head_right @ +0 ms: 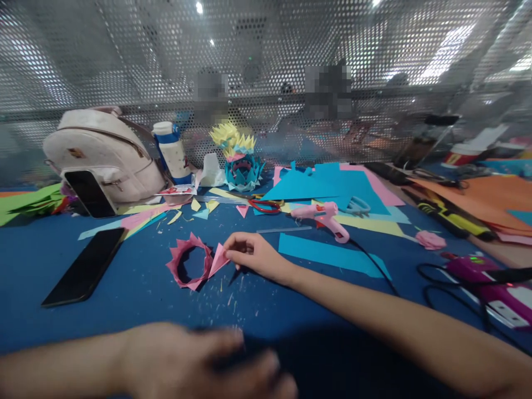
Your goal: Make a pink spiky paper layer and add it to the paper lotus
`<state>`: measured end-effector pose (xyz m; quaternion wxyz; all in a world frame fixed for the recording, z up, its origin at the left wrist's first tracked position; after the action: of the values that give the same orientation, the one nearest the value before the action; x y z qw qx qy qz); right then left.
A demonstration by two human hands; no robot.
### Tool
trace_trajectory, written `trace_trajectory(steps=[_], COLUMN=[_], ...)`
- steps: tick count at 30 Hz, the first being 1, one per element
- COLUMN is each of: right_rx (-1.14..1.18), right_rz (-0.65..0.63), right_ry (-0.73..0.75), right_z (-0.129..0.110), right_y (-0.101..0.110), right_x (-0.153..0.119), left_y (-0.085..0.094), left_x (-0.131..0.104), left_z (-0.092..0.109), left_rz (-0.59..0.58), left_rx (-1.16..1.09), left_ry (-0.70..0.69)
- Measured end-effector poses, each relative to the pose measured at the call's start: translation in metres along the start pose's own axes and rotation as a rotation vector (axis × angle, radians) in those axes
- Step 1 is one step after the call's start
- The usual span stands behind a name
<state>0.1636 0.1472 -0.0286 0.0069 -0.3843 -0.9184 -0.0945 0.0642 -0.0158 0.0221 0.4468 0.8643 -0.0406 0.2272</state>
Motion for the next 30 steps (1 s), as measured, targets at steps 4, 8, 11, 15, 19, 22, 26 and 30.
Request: trace_trajectory(steps=[4, 8, 11, 15, 19, 22, 26, 30], right_rx=[-0.015, -0.045, -0.075, -0.076, -0.055, -0.13, -0.333, -0.425], right_rz=[0.038, 0.081, 0.128, 0.171, 0.146, 0.114, 0.102, 0.125], right_ry=[0.019, 0.062, 0.104, 0.076, 0.016, 0.037, 0.121, 0.137], right_z=[-0.003, -0.015, -0.029, -0.039, -0.039, -0.04, -0.045, -0.044], right_y=[0.001, 0.0, -0.002, -0.007, -0.01, -0.012, -0.013, -0.012], right_x=[-0.001, -0.005, -0.009, -0.013, -0.015, -0.016, -0.018, -0.018], left_y=[-0.014, -0.032, -0.044, -0.05, -0.046, -0.043, -0.042, -0.041], left_x=[-0.011, -0.035, -0.037, -0.034, -0.032, -0.03, -0.029, -0.029], left_z=[-0.075, -0.102, -0.103, -0.1, -0.101, -0.103, -0.103, -0.102], left_rz=[0.256, 0.291, 0.083, -0.069, -0.074, -0.066, -0.082, -0.104], left_rx=[-0.689, -0.983, -1.132, -1.279, -1.316, -1.286, -1.275, -1.235], left_ry=[0.701, 1.156, 1.183, 1.183, 1.172, 1.156, 1.142, 1.094])
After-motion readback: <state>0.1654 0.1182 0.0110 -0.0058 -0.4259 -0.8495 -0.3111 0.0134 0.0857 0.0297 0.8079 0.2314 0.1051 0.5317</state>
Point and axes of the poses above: each hand's wrist, its own x-axis towards the middle knuckle, its own y-axis out of the back of the hand, z = x × y, the point moved 4 cm from there along x, towards the middle knuckle, and after that the axes turned 6 degrees about -x, right-handed, at the moved point
